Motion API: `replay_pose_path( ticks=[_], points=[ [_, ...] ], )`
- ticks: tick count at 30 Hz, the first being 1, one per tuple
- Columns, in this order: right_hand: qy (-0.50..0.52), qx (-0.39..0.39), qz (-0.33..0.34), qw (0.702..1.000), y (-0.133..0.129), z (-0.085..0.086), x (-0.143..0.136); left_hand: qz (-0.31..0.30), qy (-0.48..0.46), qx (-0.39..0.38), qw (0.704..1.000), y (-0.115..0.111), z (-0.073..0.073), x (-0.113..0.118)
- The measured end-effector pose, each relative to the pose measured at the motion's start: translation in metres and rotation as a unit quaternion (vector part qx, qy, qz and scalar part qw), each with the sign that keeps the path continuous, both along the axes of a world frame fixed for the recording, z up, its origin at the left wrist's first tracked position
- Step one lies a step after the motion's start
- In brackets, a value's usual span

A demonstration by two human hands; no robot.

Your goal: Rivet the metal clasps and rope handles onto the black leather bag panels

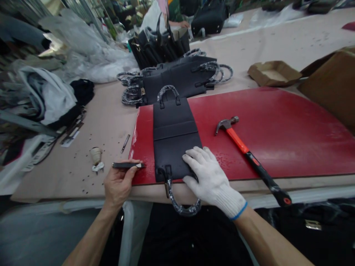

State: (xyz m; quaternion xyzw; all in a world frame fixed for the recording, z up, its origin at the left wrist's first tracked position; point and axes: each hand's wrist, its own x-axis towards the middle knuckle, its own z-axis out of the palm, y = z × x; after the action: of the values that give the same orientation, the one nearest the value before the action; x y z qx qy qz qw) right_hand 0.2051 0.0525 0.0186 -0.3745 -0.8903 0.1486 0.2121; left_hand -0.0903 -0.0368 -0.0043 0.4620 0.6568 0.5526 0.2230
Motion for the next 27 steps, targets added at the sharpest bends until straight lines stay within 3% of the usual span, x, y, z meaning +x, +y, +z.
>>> replay_pose_path(
  ticks=[5, 8, 12, 17, 27],
  points=[
    [-0.007, -0.009, -0.005, 1.000, 0.000, -0.001, -0.001, 0.007, 0.058, -0.016, 0.998, -0.004, -0.003, 0.000],
    [-0.007, -0.010, -0.005, 1.000, 0.001, -0.002, -0.001, 0.008, 0.039, 0.012, 0.999, -0.003, 0.002, 0.014],
    [-0.002, -0.012, -0.002, 1.000, 0.001, -0.003, 0.000, -0.053, 0.016, 0.047, 0.997, 0.007, 0.008, 0.046],
    [0.003, -0.017, 0.000, 1.000, 0.001, -0.004, 0.000, -0.117, 0.086, 0.054, 0.988, 0.023, 0.009, 0.075],
    [0.005, -0.019, 0.002, 1.000, 0.001, -0.007, 0.001, -0.144, 0.105, 0.073, 0.981, 0.025, 0.002, 0.079]
  ],
)
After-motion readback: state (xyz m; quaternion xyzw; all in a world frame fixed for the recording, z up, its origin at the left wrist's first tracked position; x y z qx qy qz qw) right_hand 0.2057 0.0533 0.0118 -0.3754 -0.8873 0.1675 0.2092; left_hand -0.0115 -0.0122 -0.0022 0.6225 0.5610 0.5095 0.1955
